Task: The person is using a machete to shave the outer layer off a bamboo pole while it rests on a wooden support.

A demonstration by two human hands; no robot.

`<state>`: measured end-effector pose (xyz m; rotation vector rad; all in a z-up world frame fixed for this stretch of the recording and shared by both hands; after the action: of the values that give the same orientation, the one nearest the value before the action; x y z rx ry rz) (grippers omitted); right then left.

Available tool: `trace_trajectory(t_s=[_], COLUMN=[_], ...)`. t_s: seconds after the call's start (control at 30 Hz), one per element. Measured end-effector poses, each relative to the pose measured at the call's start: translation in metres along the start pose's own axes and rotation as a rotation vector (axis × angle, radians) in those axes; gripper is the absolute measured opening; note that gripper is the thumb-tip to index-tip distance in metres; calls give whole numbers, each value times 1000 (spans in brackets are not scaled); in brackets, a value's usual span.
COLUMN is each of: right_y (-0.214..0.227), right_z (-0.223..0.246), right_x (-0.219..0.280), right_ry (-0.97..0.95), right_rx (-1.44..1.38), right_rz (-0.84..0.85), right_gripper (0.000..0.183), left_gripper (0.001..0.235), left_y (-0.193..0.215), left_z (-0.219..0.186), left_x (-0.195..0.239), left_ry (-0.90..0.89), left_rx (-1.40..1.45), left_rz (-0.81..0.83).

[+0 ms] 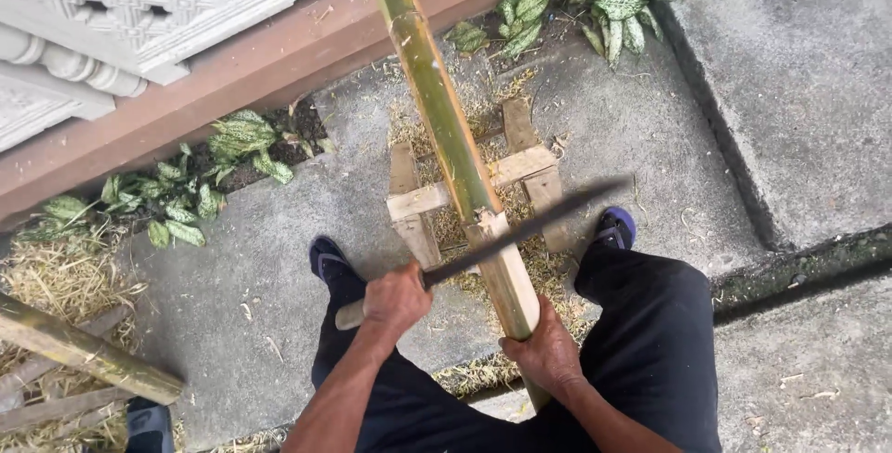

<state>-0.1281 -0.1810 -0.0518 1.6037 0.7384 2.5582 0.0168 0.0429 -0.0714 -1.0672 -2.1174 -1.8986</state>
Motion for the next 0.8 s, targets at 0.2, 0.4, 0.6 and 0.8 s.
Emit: trace_trajectory(t_s=[0.2, 0.4, 0.6, 0.8], right_y=[-1, 0, 0, 1], right_z=[0, -1, 0, 5], right_x=[8, -12, -10, -10], right_ry=[44, 57, 112, 62], right_rx=[-22, -21, 33, 65], right_rz=[-45, -34, -113, -52], right_gripper=[106, 108, 107, 113], left_gripper=[25, 32, 37, 38], left_y=[-3, -8, -1, 46], left_z=[3, -9, -19, -48], left_x=[2, 11, 12, 33], left_ry=[104, 72, 184, 122], left_rx=[31, 54, 148, 85], left_rz=[-72, -21, -130, -35])
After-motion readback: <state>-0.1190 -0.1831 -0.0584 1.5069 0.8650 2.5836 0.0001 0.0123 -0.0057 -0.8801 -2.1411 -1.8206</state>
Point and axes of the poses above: each hand's wrist, its own x-axis away from the middle knuckle, its own y-axis out of the back of the hand, z = x × y, the point moved 1 cm from there along -x, towards the middle knuckle, and after that the axes turned 7 degrees about -y, right-handed, at the moved point
